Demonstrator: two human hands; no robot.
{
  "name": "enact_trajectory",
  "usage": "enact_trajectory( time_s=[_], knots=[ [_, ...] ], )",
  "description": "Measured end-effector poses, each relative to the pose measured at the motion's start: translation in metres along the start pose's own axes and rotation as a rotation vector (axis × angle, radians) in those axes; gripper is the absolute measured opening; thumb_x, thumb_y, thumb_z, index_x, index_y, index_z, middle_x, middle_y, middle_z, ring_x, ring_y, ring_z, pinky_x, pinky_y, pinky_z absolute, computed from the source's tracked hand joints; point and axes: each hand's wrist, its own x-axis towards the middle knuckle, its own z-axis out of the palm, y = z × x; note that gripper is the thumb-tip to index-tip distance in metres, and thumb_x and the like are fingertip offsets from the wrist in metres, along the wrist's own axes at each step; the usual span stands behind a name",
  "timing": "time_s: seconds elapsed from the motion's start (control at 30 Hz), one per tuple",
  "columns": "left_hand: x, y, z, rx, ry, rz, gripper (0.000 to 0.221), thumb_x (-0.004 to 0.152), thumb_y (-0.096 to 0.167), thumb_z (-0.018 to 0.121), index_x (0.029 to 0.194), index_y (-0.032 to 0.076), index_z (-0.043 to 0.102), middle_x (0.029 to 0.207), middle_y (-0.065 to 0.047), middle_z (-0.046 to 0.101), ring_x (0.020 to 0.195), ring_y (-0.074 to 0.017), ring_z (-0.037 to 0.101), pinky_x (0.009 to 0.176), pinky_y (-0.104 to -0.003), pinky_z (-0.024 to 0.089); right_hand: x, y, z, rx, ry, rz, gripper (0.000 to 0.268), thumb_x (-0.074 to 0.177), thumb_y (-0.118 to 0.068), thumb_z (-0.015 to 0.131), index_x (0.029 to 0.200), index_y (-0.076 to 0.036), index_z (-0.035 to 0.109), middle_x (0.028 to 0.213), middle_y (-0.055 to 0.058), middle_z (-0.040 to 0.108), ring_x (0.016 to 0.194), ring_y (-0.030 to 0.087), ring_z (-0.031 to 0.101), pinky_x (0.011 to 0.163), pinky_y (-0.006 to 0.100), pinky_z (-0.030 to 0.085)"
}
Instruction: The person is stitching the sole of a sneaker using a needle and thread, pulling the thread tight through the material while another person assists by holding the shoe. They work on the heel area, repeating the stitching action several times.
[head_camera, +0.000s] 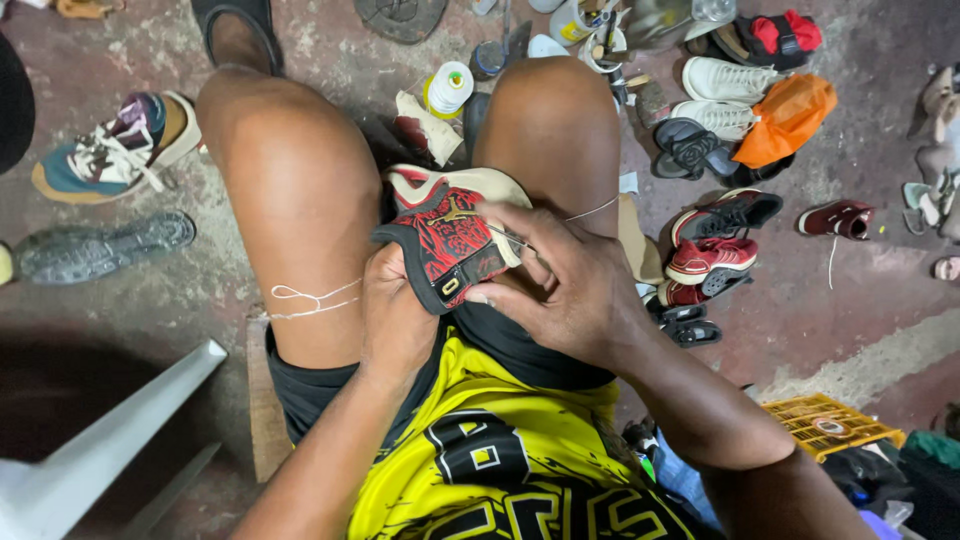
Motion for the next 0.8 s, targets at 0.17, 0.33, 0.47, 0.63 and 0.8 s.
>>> enact_trajectory(
  time_s=[0.17,0.33,0.47,0.63,0.8],
  knots=[
    [0.005,0.004,0.008,-0.124,0.017,-0.010,0.019,0.095,-0.002,0.069,0.113,0.001,0.074,0.110,-0.004,0.075,0.097,-0.0105,0.070,0.092,-0.028,0.057,0.006,-0.016,-0.042,-0.337,-0.197,0.094,0.104,0.077,-0.045,0.086,0.161,-0.014,0.035,0.094,0.005,0.062,0.070,0.023,0.065,0.061,0.038,0.054],
    [0.003,0.004,0.011,-0.183,0.063,-0.001,0.018,0.097,-0.003,0.071,0.114,-0.001,0.075,0.108,-0.006,0.075,0.093,-0.0107,0.068,0.087,-0.029,0.056,0.009,-0.017,-0.069,-0.526,-0.184,-0.142,0.103,0.074,-0.046,0.085,0.158,-0.016,0.034,0.126,0.016,0.063,0.091,0.039,0.070,0.069,0.047,0.056],
    [0.002,0.008,0.018,-0.238,0.111,0.034,0.022,0.093,-0.006,0.071,0.114,0.001,0.074,0.110,-0.006,0.075,0.095,-0.0106,0.070,0.090,-0.030,0.058,0.022,-0.003,-0.037,-0.330,-0.027,-0.227,0.085,0.078,-0.040,0.085,0.147,-0.013,0.045,0.121,0.017,0.064,0.092,0.036,0.070,0.070,0.043,0.056],
    [0.002,0.017,0.009,-0.139,0.040,0.020,0.030,0.092,-0.006,0.070,0.122,0.001,0.067,0.113,-0.005,0.072,0.100,-0.0104,0.067,0.094,-0.030,0.056,0.016,0.017,-0.024,-0.254,-0.046,0.076,0.046,0.080,-0.035,0.086,0.110,-0.010,0.062,0.078,0.007,0.069,0.070,0.025,0.071,0.063,0.038,0.054],
    [-0.001,0.017,-0.010,-0.028,-0.128,0.009,0.032,0.094,0.002,0.062,0.126,-0.002,0.062,0.122,-0.004,0.069,0.114,-0.0129,0.064,0.104,-0.031,0.051,0.009,0.022,-0.039,-0.014,-0.063,-0.081,0.018,0.093,-0.020,0.076,0.091,-0.006,0.064,0.087,0.006,0.071,0.073,0.018,0.069,0.068,0.030,0.053]
  ],
)
